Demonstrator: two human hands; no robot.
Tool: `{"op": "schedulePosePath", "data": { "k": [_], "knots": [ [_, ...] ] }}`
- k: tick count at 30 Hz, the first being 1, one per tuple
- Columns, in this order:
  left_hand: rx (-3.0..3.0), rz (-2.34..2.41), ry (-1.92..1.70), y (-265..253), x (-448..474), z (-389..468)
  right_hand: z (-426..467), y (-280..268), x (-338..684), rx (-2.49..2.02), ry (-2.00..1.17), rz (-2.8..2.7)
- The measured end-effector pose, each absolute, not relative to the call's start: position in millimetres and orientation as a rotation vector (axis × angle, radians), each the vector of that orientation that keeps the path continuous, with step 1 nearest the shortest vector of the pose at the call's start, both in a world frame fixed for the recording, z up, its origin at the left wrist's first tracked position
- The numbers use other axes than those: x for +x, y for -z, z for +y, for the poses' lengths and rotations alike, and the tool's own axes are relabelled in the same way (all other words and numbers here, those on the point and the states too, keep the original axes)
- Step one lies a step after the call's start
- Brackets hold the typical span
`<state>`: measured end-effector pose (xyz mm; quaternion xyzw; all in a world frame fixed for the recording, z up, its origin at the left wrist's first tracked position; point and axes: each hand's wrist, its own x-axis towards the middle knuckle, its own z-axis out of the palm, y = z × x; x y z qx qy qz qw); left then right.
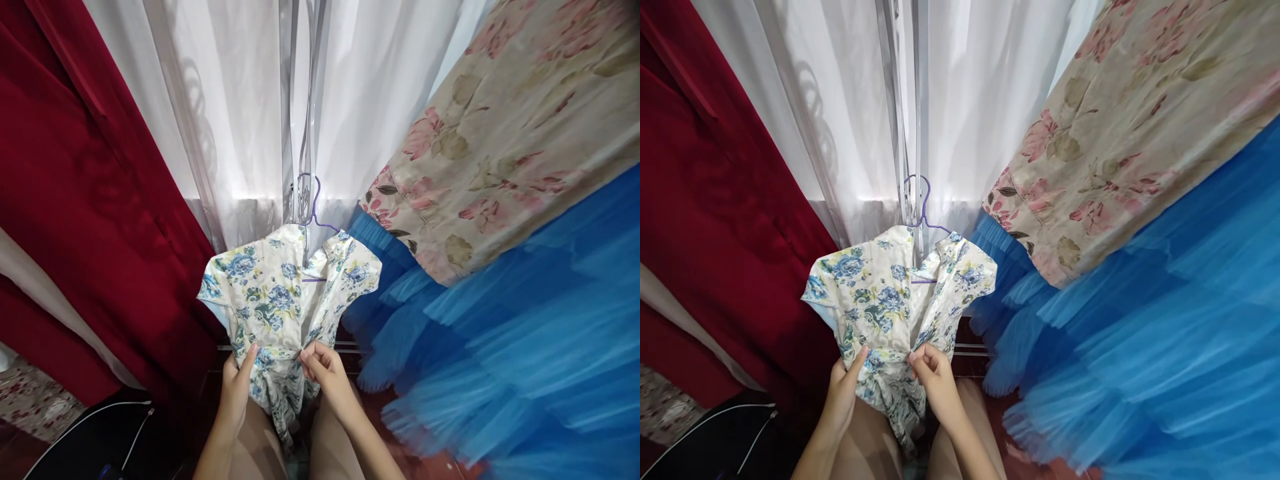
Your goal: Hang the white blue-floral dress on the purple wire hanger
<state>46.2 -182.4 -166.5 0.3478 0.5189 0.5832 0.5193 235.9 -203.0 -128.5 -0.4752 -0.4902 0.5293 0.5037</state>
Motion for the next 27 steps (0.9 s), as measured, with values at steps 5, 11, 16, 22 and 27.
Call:
{"op": "schedulePosePath", "data": {
  "k": [5,11,16,22,27],
  "knots": [
    [1.14,1.532,-1.805,173.7,60.3,-191.9,-219.2,131.7,230.6,-1.15,-1.307,-1.122],
    [1.484,1.249,-1.478,178.3,109.7,-215.7,-226.6,126.5,226.0,-1.14,-1.28,-1.134],
    [1.423,1.252,-1.334,175.2,124.1,-211.9,-232.3,116.0,226.1,-1.11,-1.266,-1.185],
    [1.696,1.311,-1.266,162.6,109.2,-209.7,-215.8,86.0,241.4,-1.081,-1.433,-1.035],
    [1.757,1.345,-1.21,167.1,104.3,-208.1,-160.4,27.1,253.1,-0.945,-1.337,-0.969]
  ]
}}
